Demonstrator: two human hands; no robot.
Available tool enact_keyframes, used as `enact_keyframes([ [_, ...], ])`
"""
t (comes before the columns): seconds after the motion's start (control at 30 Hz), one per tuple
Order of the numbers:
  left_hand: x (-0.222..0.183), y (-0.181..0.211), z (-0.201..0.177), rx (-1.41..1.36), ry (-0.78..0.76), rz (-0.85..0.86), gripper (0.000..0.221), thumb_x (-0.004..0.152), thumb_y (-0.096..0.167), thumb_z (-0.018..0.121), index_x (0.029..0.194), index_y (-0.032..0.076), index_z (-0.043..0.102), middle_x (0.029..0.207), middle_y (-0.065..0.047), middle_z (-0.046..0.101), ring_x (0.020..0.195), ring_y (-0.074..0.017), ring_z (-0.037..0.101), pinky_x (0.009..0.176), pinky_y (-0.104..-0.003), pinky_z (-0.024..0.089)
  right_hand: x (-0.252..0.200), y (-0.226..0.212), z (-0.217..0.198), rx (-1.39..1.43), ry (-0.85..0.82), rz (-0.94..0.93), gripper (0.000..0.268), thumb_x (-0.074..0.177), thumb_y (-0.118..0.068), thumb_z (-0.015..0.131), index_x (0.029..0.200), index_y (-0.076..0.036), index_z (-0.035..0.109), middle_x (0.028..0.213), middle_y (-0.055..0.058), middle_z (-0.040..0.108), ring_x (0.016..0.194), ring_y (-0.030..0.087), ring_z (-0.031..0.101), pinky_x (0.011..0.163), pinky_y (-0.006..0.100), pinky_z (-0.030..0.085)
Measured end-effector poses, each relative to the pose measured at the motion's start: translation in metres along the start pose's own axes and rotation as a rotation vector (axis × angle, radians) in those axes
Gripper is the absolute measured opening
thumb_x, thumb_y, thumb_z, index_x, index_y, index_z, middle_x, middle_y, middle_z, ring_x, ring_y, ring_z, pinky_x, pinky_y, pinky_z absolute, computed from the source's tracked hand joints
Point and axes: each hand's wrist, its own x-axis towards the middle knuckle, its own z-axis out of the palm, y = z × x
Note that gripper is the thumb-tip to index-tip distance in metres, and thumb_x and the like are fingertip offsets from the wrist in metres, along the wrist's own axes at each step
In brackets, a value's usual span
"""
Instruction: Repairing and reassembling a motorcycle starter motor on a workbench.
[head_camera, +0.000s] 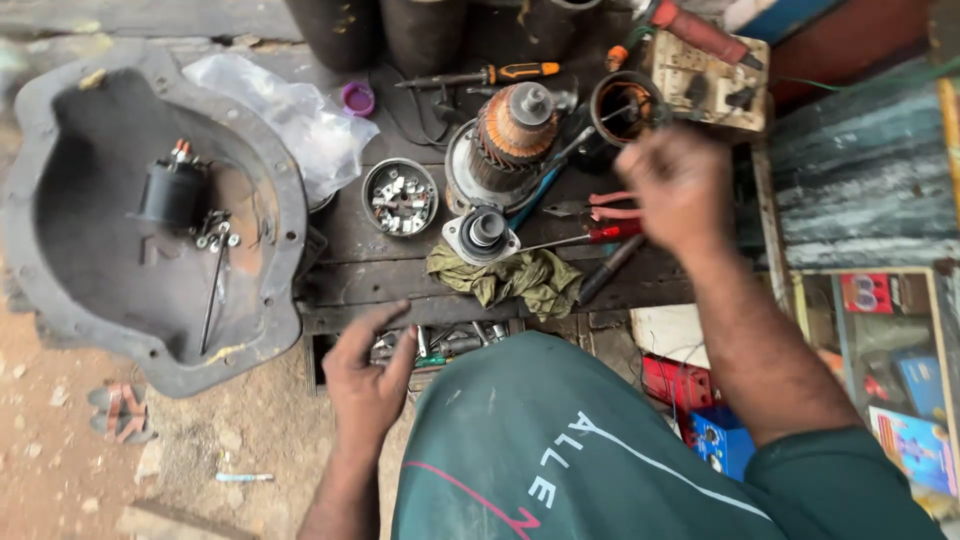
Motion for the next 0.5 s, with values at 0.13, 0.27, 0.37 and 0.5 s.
enact_keyframes([
  [0.13, -0.066, -0.051, 0.021, 0.042, -0.02, -0.339, 0.027, 0.086, 0.012, 0.077, 0.112, 0.004, 0.075, 0.1, -0.011, 0.078, 0.092, -0.0199, 0.076, 0.086, -0.032, 0.057, -0.074, 0.099, 0.035, -0.307, -0.566, 0.175, 0.023, 0.091, -0.028, 0.075, 0.102, -0.008, 0.072, 0.101, 0.014, 0.073, 0.097, 0.032, 0.07, 0.085, 0.046, 0.056],
  [0.27, -0.128, -0.106, 0.059, 0.059, 0.002, -0.745, 0.03, 0.084, 0.016, 0.08, 0.112, 0.008, 0.076, 0.085, -0.012, 0.077, 0.075, -0.0226, 0.071, 0.073, -0.035, 0.057, -0.113, 0.172, 0.065, -0.642, -0.788, -0.115, 0.036, 0.08, -0.03, 0.08, 0.109, -0.009, 0.075, 0.106, 0.019, 0.07, 0.1, 0.04, 0.065, 0.089, 0.055, 0.05],
  [0.37, -0.189, -0.156, 0.099, 0.194, 0.046, -0.8, 0.023, 0.087, 0.022, 0.079, 0.106, 0.01, 0.08, 0.087, -0.009, 0.077, 0.075, -0.0205, 0.072, 0.074, -0.035, 0.057, -0.109, 0.187, 0.069, -0.698, -0.848, -0.076, 0.029, 0.087, -0.027, 0.078, 0.11, -0.01, 0.074, 0.112, 0.018, 0.068, 0.102, 0.038, 0.065, 0.09, 0.051, 0.052],
  [0.5, -0.228, -0.17, 0.149, 0.211, 0.22, -0.843, 0.034, 0.079, 0.019, 0.073, 0.111, 0.008, 0.077, 0.094, -0.011, 0.078, 0.083, -0.0216, 0.074, 0.079, -0.034, 0.058, -0.09, 0.186, 0.065, -0.671, -0.962, -0.067, 0.026, 0.089, -0.029, 0.079, 0.105, -0.009, 0.072, 0.112, 0.014, 0.069, 0.106, 0.036, 0.066, 0.095, 0.05, 0.052],
])
